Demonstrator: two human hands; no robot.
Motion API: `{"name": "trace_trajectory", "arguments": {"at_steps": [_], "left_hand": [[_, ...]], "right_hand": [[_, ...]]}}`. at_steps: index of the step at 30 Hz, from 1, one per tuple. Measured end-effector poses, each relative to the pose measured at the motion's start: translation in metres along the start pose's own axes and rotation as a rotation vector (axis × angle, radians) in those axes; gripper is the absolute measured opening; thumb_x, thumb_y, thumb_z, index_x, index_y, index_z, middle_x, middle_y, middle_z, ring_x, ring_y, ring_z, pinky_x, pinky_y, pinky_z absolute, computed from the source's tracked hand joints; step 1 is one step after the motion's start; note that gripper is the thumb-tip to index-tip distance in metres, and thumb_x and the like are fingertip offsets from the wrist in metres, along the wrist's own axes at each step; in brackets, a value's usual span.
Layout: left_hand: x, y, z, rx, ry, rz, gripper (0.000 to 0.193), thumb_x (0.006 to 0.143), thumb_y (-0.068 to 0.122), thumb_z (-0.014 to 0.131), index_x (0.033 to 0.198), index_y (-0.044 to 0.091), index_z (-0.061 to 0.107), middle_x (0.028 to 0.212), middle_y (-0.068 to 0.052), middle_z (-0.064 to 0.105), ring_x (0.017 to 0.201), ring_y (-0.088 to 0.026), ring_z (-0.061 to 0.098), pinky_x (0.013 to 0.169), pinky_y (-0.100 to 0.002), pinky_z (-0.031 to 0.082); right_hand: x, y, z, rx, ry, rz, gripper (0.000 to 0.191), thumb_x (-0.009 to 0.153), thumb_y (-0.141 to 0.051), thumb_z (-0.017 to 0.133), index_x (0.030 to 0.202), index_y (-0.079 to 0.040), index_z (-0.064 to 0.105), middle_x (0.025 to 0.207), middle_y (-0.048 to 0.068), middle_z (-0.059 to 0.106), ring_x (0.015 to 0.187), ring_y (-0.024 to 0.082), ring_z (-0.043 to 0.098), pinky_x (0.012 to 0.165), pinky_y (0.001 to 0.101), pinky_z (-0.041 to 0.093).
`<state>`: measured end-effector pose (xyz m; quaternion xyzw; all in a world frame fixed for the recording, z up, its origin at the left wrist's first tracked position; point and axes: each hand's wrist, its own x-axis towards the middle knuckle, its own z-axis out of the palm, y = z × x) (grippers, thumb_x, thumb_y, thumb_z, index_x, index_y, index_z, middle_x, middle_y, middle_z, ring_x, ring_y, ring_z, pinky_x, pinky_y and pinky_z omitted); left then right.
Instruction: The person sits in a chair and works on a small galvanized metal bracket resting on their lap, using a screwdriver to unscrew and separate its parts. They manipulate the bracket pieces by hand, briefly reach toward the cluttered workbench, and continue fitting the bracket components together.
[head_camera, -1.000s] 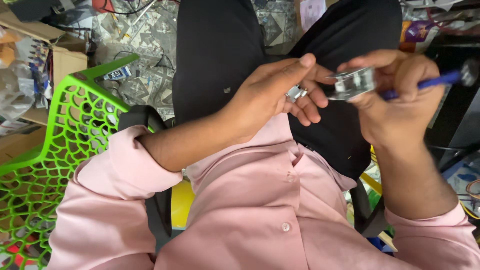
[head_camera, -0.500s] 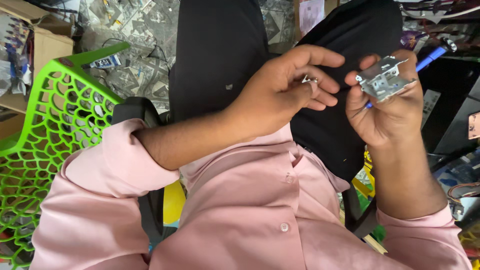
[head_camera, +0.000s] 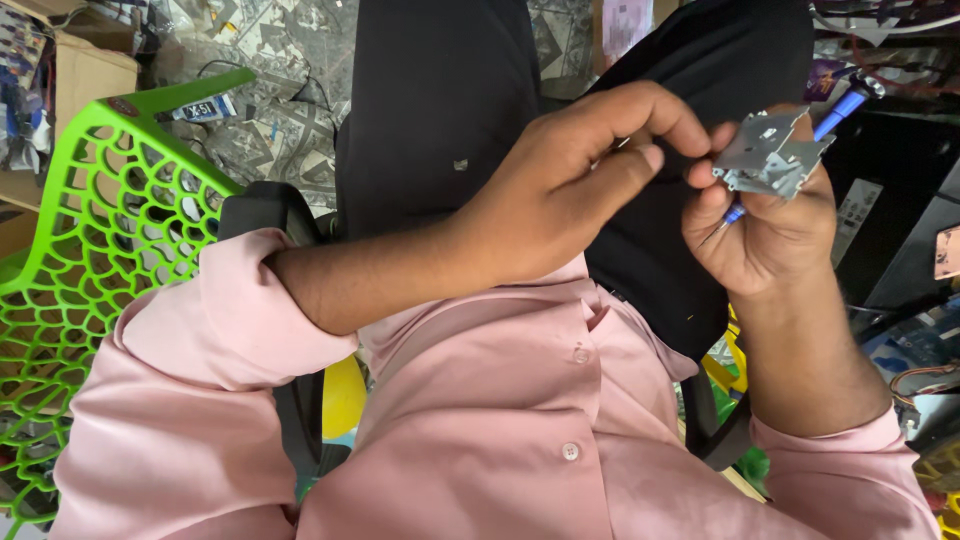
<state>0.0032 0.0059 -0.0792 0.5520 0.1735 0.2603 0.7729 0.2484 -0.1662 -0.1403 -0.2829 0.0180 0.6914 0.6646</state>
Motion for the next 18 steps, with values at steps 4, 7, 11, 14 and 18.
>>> {"name": "trace_trajectory", "arguments": {"at_steps": [4,7,11,14,18], "left_hand": [[0.001,0.015,-0.002,0.340,-0.030,-0.108,0.031,0.093,0.008,0.073,0.123,0.009,0.063,0.097,-0.002,0.065,0.069,-0.011,0.052,0.063,-0.027,0.047],[-0.001,0.018,-0.003,0.375,-0.015,0.154,0.046,0.093,0.008,0.076,0.133,0.013,0.053,0.115,-0.001,0.063,0.079,-0.012,0.056,0.075,-0.024,0.054],[-0.002,0.010,-0.006,0.438,-0.027,0.250,0.060,0.092,0.011,0.078,0.143,0.016,0.045,0.128,-0.003,0.061,0.093,-0.017,0.063,0.084,-0.027,0.058],[-0.001,0.001,-0.007,0.488,-0.017,0.362,0.062,0.094,0.012,0.077,0.143,0.019,0.040,0.128,-0.003,0.060,0.112,-0.021,0.067,0.096,-0.030,0.059],[0.002,-0.005,-0.008,0.483,-0.105,0.264,0.057,0.093,0.015,0.079,0.141,0.018,0.048,0.113,-0.003,0.061,0.103,-0.020,0.068,0.089,-0.033,0.059]], "right_hand": [[0.003,0.004,0.010,0.016,-0.057,0.028,0.025,0.104,0.013,0.065,0.125,0.001,0.058,0.125,0.023,0.068,0.115,0.033,0.073,0.095,0.0359,0.065],[0.007,0.008,0.020,-0.031,-0.057,0.015,0.027,0.099,0.012,0.066,0.123,0.006,0.057,0.122,0.025,0.067,0.111,0.035,0.073,0.091,0.0405,0.065],[0.012,0.015,0.029,-0.031,-0.135,0.023,0.034,0.097,0.013,0.068,0.129,0.004,0.060,0.126,0.027,0.067,0.113,0.040,0.072,0.088,0.0410,0.066],[0.015,0.019,0.030,-0.107,-0.149,0.006,0.028,0.098,0.011,0.070,0.124,0.001,0.062,0.128,0.028,0.066,0.116,0.043,0.070,0.091,0.0398,0.066],[0.016,0.022,0.027,-0.146,-0.180,-0.020,0.020,0.098,0.010,0.071,0.109,-0.005,0.065,0.127,0.028,0.066,0.118,0.044,0.069,0.094,0.0412,0.065]]}}
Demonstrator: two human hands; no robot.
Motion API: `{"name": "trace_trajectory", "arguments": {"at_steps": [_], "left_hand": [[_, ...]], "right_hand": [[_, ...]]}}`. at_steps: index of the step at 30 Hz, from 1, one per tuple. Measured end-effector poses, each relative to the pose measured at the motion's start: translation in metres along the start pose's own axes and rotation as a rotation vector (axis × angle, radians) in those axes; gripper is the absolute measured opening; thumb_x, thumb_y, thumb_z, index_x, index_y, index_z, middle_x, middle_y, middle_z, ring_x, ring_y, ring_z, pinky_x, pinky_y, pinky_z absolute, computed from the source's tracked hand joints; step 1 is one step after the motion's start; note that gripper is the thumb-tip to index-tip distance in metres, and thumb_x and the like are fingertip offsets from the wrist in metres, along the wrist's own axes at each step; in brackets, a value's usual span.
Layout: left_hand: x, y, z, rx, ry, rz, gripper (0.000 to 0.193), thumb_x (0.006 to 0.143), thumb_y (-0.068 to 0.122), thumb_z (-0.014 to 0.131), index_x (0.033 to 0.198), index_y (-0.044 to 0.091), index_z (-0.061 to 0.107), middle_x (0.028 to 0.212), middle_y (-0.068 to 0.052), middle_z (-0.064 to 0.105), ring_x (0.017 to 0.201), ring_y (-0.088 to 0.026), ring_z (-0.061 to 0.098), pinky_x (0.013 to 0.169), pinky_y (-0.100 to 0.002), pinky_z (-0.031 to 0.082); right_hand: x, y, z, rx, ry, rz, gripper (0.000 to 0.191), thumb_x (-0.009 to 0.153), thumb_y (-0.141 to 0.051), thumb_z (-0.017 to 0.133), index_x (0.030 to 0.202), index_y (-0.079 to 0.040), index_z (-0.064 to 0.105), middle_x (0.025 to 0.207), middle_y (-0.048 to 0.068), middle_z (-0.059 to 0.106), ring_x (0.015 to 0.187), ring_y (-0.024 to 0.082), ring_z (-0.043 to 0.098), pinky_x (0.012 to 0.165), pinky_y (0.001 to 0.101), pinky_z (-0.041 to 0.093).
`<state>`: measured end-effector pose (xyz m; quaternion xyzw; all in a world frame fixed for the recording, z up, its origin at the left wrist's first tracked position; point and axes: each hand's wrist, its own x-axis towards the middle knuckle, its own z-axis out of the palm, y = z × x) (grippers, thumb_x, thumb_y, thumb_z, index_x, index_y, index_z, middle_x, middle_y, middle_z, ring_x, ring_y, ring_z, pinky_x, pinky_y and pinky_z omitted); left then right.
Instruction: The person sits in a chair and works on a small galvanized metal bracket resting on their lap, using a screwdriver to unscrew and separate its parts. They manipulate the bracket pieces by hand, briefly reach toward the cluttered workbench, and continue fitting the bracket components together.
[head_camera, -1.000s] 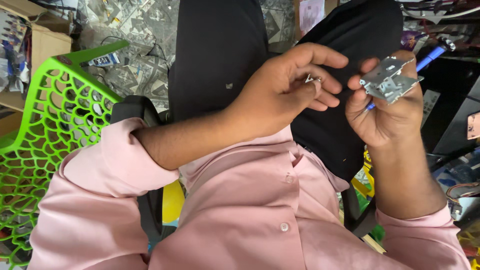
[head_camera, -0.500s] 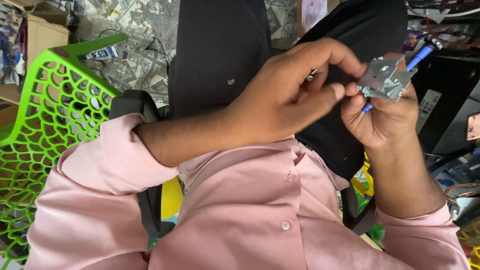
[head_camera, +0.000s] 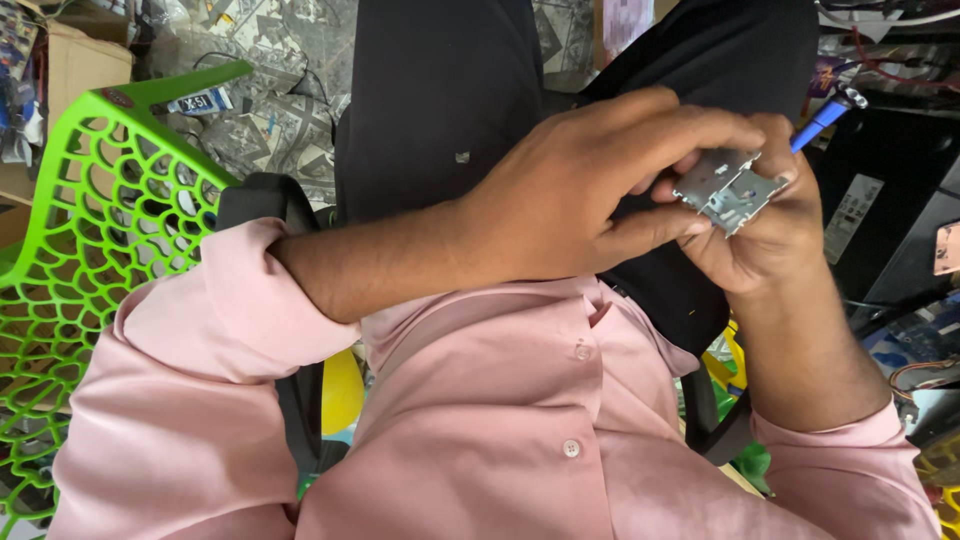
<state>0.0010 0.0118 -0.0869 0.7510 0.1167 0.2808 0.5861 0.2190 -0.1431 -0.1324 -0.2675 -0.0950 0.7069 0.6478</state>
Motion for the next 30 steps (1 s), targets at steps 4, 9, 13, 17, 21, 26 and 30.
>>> {"name": "trace_trajectory", "arguments": {"at_steps": [4,9,13,17,21,26,30], "left_hand": [[0.003,-0.001,0.001,0.031,-0.022,-0.001,0.053,0.092,0.020,0.083,0.137,0.018,0.054,0.102,-0.003,0.058,0.096,-0.022,0.066,0.084,-0.038,0.057],[0.005,-0.001,0.000,0.099,-0.028,0.039,0.050,0.091,0.022,0.084,0.132,0.015,0.056,0.099,-0.006,0.056,0.090,-0.024,0.064,0.078,-0.039,0.054],[0.006,-0.004,0.000,0.095,-0.005,0.099,0.044,0.095,0.019,0.082,0.129,0.012,0.056,0.103,-0.007,0.057,0.093,-0.024,0.065,0.080,-0.038,0.055],[0.007,-0.004,-0.002,0.064,-0.031,0.062,0.042,0.097,0.018,0.081,0.130,0.011,0.056,0.107,-0.007,0.058,0.093,-0.024,0.066,0.081,-0.036,0.056],[0.010,-0.002,-0.004,0.181,-0.012,0.086,0.046,0.093,0.018,0.081,0.130,0.008,0.056,0.107,-0.009,0.058,0.097,-0.029,0.065,0.083,-0.042,0.056],[0.011,0.000,-0.003,0.249,-0.020,0.062,0.046,0.092,0.020,0.082,0.128,0.010,0.057,0.109,-0.010,0.059,0.098,-0.029,0.066,0.084,-0.041,0.055],[0.014,-0.004,-0.002,0.209,-0.039,0.037,0.047,0.092,0.022,0.085,0.130,0.012,0.058,0.106,-0.008,0.060,0.096,-0.028,0.067,0.084,-0.040,0.056]], "right_hand": [[0.002,-0.001,-0.005,0.077,-0.040,0.034,0.018,0.098,0.008,0.071,0.106,-0.006,0.064,0.124,0.030,0.066,0.115,0.045,0.070,0.091,0.0436,0.066],[0.002,0.000,-0.007,0.081,-0.083,0.049,0.020,0.098,0.011,0.070,0.102,-0.007,0.062,0.123,0.026,0.067,0.123,0.042,0.067,0.103,0.0510,0.061],[0.004,-0.001,-0.001,0.027,-0.063,0.054,0.021,0.100,0.009,0.070,0.099,-0.007,0.057,0.121,0.024,0.068,0.124,0.039,0.066,0.105,0.0525,0.059],[0.007,-0.009,0.016,-0.006,0.001,0.054,0.023,0.099,0.002,0.071,0.097,-0.009,0.051,0.111,0.023,0.068,0.113,0.040,0.069,0.099,0.0536,0.061],[0.006,-0.025,0.027,-0.125,0.071,0.008,0.025,0.098,-0.009,0.072,0.096,-0.010,0.046,0.100,0.022,0.067,0.096,0.035,0.071,0.087,0.0446,0.062],[0.002,-0.025,0.018,-0.309,0.076,0.022,0.034,0.106,-0.004,0.069,0.089,-0.013,0.042,0.099,0.019,0.065,0.090,0.027,0.068,0.079,0.0324,0.057],[0.002,-0.019,0.006,-0.117,0.107,0.084,0.025,0.106,-0.003,0.067,0.095,-0.011,0.046,0.113,0.027,0.065,0.107,0.034,0.070,0.083,0.0359,0.061]]}}
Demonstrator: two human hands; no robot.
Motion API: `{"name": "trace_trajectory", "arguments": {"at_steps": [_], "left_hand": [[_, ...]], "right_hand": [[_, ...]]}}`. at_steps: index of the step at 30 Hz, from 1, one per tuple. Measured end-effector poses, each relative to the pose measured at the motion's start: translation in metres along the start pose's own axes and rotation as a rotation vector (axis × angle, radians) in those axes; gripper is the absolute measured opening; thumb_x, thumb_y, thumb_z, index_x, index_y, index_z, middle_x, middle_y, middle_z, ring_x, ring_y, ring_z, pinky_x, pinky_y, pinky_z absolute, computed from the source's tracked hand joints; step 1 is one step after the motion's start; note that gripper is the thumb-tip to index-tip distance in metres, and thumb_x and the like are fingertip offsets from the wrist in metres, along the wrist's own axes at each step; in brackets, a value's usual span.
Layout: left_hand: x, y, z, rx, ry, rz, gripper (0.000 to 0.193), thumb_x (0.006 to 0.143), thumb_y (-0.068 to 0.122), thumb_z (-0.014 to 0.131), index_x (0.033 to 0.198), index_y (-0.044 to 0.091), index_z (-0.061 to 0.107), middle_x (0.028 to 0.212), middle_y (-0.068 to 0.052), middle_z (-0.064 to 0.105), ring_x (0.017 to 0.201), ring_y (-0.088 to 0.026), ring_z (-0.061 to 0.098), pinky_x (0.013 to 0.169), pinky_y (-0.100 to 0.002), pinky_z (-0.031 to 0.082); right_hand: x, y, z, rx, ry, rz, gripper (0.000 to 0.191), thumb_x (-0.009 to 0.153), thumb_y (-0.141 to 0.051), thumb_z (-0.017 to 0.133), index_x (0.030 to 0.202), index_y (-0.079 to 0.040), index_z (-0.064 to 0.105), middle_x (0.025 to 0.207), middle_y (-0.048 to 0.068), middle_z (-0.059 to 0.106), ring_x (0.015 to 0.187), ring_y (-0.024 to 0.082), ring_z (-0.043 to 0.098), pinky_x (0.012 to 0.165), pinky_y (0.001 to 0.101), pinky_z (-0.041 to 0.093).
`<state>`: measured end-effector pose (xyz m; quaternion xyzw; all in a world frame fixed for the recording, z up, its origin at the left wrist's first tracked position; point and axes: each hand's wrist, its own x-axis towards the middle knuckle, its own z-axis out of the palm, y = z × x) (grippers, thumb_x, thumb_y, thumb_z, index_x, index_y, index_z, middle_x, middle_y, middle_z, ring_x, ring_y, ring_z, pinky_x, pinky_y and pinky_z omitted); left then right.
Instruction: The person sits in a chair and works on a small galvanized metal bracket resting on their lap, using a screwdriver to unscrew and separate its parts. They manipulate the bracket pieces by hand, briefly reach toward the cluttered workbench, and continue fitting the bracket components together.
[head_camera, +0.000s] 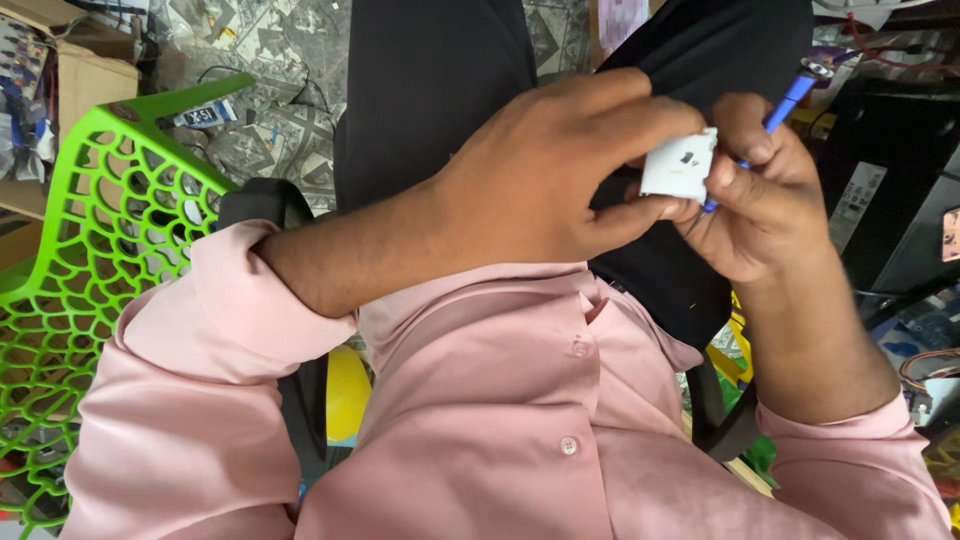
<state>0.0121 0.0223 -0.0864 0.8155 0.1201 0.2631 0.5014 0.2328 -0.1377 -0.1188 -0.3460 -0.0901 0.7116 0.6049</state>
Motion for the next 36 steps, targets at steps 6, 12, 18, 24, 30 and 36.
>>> {"name": "trace_trajectory", "arguments": {"at_steps": [6,12,18,24,30,36], "left_hand": [[0.001,0.002,0.007,-0.210,0.061,-0.100,0.046,0.087,0.021,0.084,0.125,0.011,0.061,0.105,-0.005,0.066,0.082,-0.018,0.063,0.074,-0.032,0.056],[-0.001,0.000,0.017,-0.194,0.070,-0.141,0.042,0.093,0.021,0.085,0.128,0.011,0.064,0.100,-0.003,0.066,0.080,-0.016,0.062,0.074,-0.028,0.057],[-0.001,-0.001,0.026,-0.173,0.063,-0.086,0.038,0.098,0.023,0.084,0.126,0.010,0.063,0.105,-0.006,0.065,0.089,-0.019,0.070,0.078,-0.030,0.059],[0.004,0.004,0.028,-0.092,0.038,-0.038,0.047,0.094,0.032,0.089,0.126,0.008,0.064,0.099,-0.007,0.062,0.082,-0.019,0.065,0.073,-0.030,0.056],[0.008,0.004,0.031,-0.152,-0.012,-0.067,0.053,0.091,0.039,0.094,0.124,0.007,0.067,0.086,-0.005,0.057,0.068,-0.015,0.055,0.062,-0.029,0.047],[0.009,-0.006,0.030,-0.343,-0.088,-0.101,0.048,0.097,0.038,0.089,0.125,0.006,0.068,0.079,-0.001,0.059,0.068,-0.006,0.057,0.066,-0.023,0.047]], "right_hand": [[-0.001,0.011,-0.002,0.256,-0.099,0.061,0.019,0.111,-0.006,0.066,0.126,-0.007,0.055,0.135,0.033,0.062,0.117,0.041,0.069,0.100,0.0418,0.062],[-0.002,0.024,-0.003,0.339,-0.091,0.066,0.037,0.109,-0.007,0.068,0.140,0.003,0.050,0.136,0.025,0.062,0.122,0.033,0.069,0.106,0.0378,0.060],[-0.006,0.031,-0.007,0.309,-0.083,0.086,0.037,0.109,-0.004,0.068,0.139,0.005,0.050,0.129,0.023,0.066,0.121,0.027,0.069,0.108,0.0333,0.058],[-0.013,0.029,-0.018,0.256,-0.132,0.086,0.032,0.108,-0.006,0.070,0.135,0.005,0.056,0.126,0.021,0.070,0.117,0.026,0.071,0.104,0.0337,0.060],[-0.016,0.021,-0.022,0.241,-0.143,0.018,0.016,0.107,-0.003,0.070,0.109,-0.007,0.055,0.121,0.021,0.071,0.114,0.025,0.072,0.092,0.0290,0.062],[-0.017,0.013,-0.019,0.179,-0.170,-0.027,0.028,0.109,0.003,0.071,0.100,-0.011,0.048,0.109,0.012,0.069,0.105,0.021,0.072,0.085,0.0260,0.062]]}}
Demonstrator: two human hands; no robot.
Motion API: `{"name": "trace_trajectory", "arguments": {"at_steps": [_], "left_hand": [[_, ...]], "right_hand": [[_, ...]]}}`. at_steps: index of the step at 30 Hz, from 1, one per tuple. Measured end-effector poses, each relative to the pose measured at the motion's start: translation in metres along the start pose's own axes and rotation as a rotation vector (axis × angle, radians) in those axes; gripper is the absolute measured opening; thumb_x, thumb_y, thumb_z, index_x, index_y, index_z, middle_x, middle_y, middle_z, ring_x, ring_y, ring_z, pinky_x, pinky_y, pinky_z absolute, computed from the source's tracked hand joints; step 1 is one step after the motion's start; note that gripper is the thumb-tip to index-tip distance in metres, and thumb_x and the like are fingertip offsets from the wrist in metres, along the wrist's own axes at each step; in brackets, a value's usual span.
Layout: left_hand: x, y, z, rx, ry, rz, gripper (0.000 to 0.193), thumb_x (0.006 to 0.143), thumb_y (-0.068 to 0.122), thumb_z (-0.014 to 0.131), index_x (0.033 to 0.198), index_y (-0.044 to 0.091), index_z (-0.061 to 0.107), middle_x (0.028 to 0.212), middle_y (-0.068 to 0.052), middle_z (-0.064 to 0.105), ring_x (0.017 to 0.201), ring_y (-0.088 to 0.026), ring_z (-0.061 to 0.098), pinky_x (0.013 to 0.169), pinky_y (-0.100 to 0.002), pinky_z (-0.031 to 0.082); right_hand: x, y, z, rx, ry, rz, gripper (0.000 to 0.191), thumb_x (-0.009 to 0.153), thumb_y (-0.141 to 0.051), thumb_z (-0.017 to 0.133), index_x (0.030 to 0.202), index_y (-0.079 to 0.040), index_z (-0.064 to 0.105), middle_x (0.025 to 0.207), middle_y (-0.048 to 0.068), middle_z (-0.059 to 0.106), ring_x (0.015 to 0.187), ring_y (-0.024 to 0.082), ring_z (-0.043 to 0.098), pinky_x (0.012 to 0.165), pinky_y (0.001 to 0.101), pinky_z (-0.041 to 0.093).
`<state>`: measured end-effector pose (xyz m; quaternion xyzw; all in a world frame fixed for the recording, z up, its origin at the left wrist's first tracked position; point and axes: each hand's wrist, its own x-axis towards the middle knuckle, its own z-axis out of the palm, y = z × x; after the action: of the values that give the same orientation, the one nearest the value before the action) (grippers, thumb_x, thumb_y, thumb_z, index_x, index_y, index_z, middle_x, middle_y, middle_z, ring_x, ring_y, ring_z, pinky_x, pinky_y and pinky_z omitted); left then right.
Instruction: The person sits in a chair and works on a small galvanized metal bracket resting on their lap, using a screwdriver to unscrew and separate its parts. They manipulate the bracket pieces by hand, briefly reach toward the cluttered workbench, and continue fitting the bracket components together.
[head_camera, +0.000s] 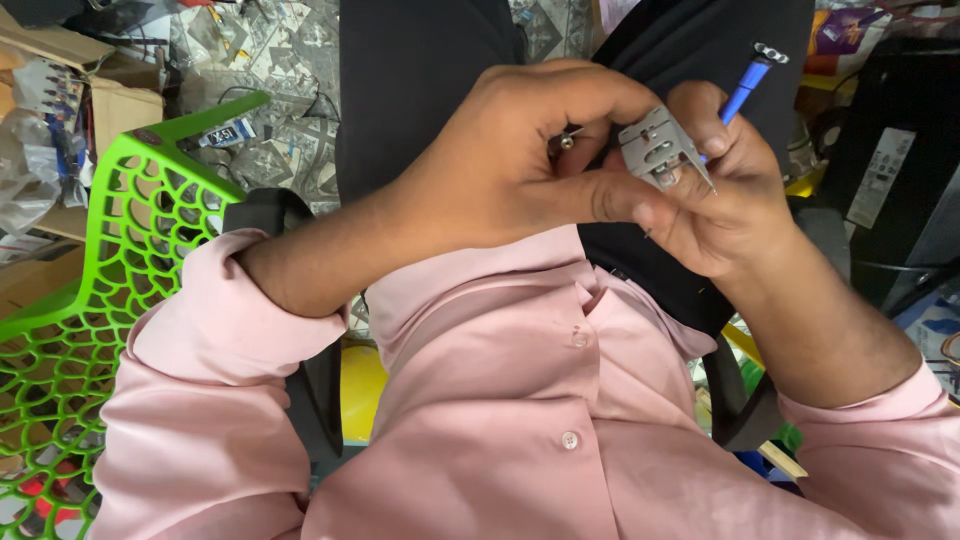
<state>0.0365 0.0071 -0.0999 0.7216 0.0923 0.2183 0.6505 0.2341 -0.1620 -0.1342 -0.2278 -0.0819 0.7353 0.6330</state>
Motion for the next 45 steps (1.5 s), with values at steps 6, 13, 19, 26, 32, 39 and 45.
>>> {"name": "trace_trajectory", "arguments": {"at_steps": [6,13,19,26,32,39,45], "left_hand": [[-0.003,-0.001,-0.001,-0.420,-0.099,-0.133,0.040,0.105,0.036,0.083,0.124,0.004,0.071,0.083,0.005,0.062,0.074,-0.002,0.053,0.069,-0.020,0.043],[0.001,0.005,-0.005,-0.428,-0.140,-0.221,0.040,0.096,0.037,0.086,0.117,0.005,0.074,0.086,0.007,0.068,0.069,0.000,0.051,0.064,-0.019,0.041],[0.005,0.006,-0.006,-0.144,-0.092,-0.082,0.041,0.094,0.038,0.091,0.112,0.005,0.075,0.073,0.003,0.058,0.065,-0.004,0.051,0.062,-0.023,0.041],[0.007,0.008,-0.006,0.086,-0.065,0.006,0.053,0.088,0.047,0.094,0.110,0.004,0.074,0.070,-0.001,0.052,0.069,-0.011,0.055,0.061,-0.028,0.042],[0.007,0.010,-0.007,0.086,-0.080,-0.020,0.053,0.087,0.048,0.093,0.113,0.005,0.074,0.077,-0.002,0.056,0.067,-0.011,0.055,0.058,-0.028,0.043],[0.010,0.006,-0.003,0.080,-0.067,-0.025,0.052,0.086,0.048,0.093,0.111,0.006,0.075,0.081,-0.002,0.058,0.066,-0.011,0.055,0.059,-0.027,0.044],[0.009,-0.005,-0.001,-0.036,-0.085,-0.061,0.045,0.090,0.043,0.091,0.114,0.008,0.077,0.088,-0.001,0.069,0.072,-0.008,0.060,0.065,-0.025,0.048]], "right_hand": [[-0.002,-0.005,0.013,-0.306,0.085,-0.176,0.036,0.098,0.006,0.075,0.094,-0.013,0.044,0.104,0.019,0.068,0.094,0.022,0.072,0.080,0.0268,0.062],[-0.007,-0.019,0.037,-1.148,0.148,-0.632,0.050,0.088,-0.009,0.084,0.101,-0.011,0.036,0.126,0.023,0.062,0.102,0.029,0.076,0.082,0.0305,0.069],[-0.007,-0.036,0.051,-1.857,-0.114,-1.024,0.051,0.083,-0.010,0.089,0.077,-0.012,0.038,0.109,0.016,0.061,0.102,0.039,0.071,0.078,0.0419,0.066],[0.008,-0.041,0.055,-1.959,-0.329,-1.118,0.045,0.084,-0.001,0.088,0.077,-0.006,0.044,0.100,0.011,0.066,0.098,0.037,0.069,0.073,0.0442,0.068],[0.010,-0.033,0.061,-1.850,-0.263,-1.053,0.050,0.083,0.008,0.085,0.080,-0.008,0.037,0.101,0.013,0.064,0.094,0.034,0.073,0.064,0.0350,0.065],[0.007,-0.033,0.055,-1.806,-0.220,-0.996,0.052,0.082,0.010,0.085,0.080,-0.008,0.036,0.100,0.017,0.063,0.094,0.035,0.074,0.063,0.0347,0.065],[0.007,-0.033,0.051,-1.751,-0.211,-0.967,0.052,0.082,0.009,0.084,0.080,-0.008,0.035,0.102,0.018,0.062,0.093,0.034,0.074,0.068,0.0355,0.067]]}}
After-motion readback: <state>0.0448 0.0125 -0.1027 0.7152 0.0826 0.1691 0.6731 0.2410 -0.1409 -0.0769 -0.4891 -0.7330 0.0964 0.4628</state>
